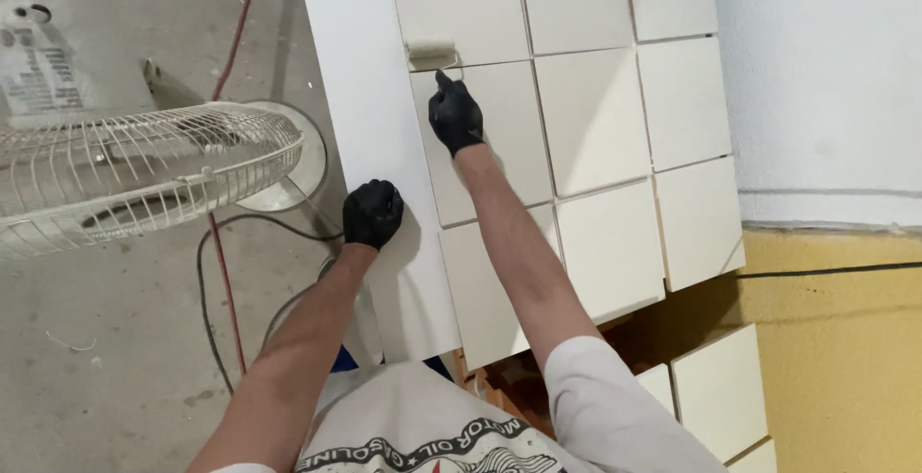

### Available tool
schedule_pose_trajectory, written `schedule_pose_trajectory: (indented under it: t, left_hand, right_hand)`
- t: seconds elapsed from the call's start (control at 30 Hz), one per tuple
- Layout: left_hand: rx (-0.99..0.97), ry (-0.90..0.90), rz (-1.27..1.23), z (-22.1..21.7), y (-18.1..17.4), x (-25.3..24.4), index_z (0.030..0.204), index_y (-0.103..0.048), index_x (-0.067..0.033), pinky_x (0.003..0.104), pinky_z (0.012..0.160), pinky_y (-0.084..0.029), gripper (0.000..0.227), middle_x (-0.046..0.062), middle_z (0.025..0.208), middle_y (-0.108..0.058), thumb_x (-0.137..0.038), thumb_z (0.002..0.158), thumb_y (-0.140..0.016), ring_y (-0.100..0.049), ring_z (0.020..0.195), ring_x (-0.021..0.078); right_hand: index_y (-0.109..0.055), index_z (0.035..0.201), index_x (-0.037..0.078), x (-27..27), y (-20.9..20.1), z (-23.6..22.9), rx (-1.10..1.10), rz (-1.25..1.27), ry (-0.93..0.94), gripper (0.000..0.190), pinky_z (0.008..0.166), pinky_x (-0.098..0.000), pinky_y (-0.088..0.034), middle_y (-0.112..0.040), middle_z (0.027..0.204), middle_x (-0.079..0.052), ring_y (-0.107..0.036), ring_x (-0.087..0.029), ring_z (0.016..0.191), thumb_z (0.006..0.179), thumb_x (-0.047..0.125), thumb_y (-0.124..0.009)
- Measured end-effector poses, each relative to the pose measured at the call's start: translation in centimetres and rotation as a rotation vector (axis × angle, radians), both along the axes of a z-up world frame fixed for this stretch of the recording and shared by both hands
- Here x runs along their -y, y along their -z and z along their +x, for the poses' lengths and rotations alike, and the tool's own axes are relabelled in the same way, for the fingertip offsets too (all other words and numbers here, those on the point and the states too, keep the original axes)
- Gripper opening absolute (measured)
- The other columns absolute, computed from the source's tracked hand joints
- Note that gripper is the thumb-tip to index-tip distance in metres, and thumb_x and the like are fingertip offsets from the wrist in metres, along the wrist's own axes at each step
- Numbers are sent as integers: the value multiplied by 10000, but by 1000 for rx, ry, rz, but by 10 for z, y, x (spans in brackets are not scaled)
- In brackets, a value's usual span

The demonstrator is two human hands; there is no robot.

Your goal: The person uses a small paint roller to apply white paint to the surface of several square panels arranged on a workbench. They systematically cover the panels, moving the roller back and forth to ensure even coverage.

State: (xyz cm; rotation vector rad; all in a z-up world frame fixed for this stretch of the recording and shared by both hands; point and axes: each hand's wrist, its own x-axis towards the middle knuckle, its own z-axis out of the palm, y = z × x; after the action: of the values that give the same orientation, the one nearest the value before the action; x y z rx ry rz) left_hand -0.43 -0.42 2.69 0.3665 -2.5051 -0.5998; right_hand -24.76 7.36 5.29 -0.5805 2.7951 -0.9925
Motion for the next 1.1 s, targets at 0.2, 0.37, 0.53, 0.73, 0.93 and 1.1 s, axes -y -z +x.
schedule_pose_trajectory:
  t: [0.2, 0.37, 0.53, 0.73, 0.93, 1.1]
  left_hand:
    - [-67, 23, 70, -1, 0, -1, 693, -545, -142, 311, 528, -488, 252, 36, 614, -506, -174, 908, -673, -600, 586, 247]
    - [-104, 31, -29, -2, 17, -1, 741, -562, -158, 305, 595, -501, 243, 28, 654, -508, -227, 947, -669, -593, 605, 229]
    - [-53, -7, -152, -2, 53, -1, 796, -600, -177, 280, 647, -496, 206, -7, 711, -557, -286, 962, -658, -629, 681, 184]
    - [-49, 117, -339, 52, 144, 11, 1178, -709, -106, 335, 1078, -433, 236, 69, 1137, -698, -305, 1080, -629, -637, 1152, 229]
    - [37, 65, -267, 202, 206, -49, 1359, -686, -135, 385, 1174, -422, 376, 78, 1335, -684, -380, 1095, -577, -599, 1324, 244]
    - [2, 126, -83, 275, 152, -96, 1291, -725, -79, 389, 1136, -512, 360, 149, 1269, -725, -314, 1023, -674, -653, 1254, 302]
  right_hand:
    - [-590, 1441, 346, -94, 26, 75, -123, 257, -32, 474, 939, -377, -587, -669, 1046, -23, -703, -208, 1053, 970, 369, -541]
    - [-622, 1410, 407, -200, -63, 234, -99, 234, 80, 472, 786, -339, -609, -655, 927, 13, -713, -201, 928, 952, 295, -597]
    - [-657, 1441, 214, -283, -75, 365, 239, -76, 267, 494, 880, -212, -556, -605, 915, -10, -672, -119, 921, 959, 111, -627]
    - [-613, 1463, 291, -372, -38, 452, 267, 238, 231, 531, 978, -310, -564, -658, 1027, -41, -698, -197, 1013, 941, 231, -690]
    - [-611, 1432, 382, -313, -23, 391, 263, 268, 194, 466, 923, -316, -547, -694, 1001, 11, -697, -182, 974, 970, 318, -631]
    - [-689, 1352, 246, -235, 3, 289, -723, 287, -81, 428, 594, -269, -568, -555, 810, 62, -635, -126, 723, 936, 219, -592]
